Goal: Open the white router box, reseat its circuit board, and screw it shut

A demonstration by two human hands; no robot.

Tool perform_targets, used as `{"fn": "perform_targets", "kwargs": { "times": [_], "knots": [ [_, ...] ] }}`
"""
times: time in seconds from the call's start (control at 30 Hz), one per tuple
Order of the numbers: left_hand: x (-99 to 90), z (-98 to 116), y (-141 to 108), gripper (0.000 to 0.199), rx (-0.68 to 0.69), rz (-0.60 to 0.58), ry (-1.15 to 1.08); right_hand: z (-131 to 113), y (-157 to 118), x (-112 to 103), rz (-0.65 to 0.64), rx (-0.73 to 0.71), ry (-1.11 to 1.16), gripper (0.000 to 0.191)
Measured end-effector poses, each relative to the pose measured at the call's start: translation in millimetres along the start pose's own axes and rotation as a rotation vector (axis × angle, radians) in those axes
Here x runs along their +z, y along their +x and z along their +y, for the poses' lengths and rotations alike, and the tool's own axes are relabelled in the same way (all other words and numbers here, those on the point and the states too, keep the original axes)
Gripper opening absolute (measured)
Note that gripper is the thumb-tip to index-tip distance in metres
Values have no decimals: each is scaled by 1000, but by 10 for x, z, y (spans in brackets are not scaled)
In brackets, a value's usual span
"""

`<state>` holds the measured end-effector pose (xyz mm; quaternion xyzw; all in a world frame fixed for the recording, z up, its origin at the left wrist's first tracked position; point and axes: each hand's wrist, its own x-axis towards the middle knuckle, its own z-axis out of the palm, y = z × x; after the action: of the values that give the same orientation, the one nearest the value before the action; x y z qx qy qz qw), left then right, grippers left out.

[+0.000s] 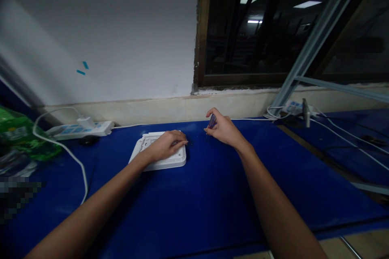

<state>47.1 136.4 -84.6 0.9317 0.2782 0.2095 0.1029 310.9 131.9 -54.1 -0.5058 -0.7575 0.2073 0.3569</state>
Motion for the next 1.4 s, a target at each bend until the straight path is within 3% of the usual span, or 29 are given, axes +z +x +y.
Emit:
{"fn": "perform_targets", "kwargs": {
  "times": [0.13, 0.4, 0.87, 1.03, 1.17, 1.4],
  "knots": [
    [-64, -84, 90, 24, 0, -55, 42, 7, 1, -5, 6, -1, -5, 41],
    [126, 26, 499, 19, -39, -172, 132, 98, 3, -15, -12, 30, 29, 42],
    [67, 47, 480, 46, -181, -238, 39, 84, 3, -31, -16, 26, 13, 42],
    [66, 97, 466, 41, -183, -235, 31, 80, -4, -51, -15, 31, 10, 42],
    [-31, 131, 440, 21, -166, -313, 3, 98, -7, -65, -5, 31, 11, 42],
    [-80, 224, 458, 17, -216, -398, 73, 132, 10, -61, -10, 30, 39, 43]
  ]
}}
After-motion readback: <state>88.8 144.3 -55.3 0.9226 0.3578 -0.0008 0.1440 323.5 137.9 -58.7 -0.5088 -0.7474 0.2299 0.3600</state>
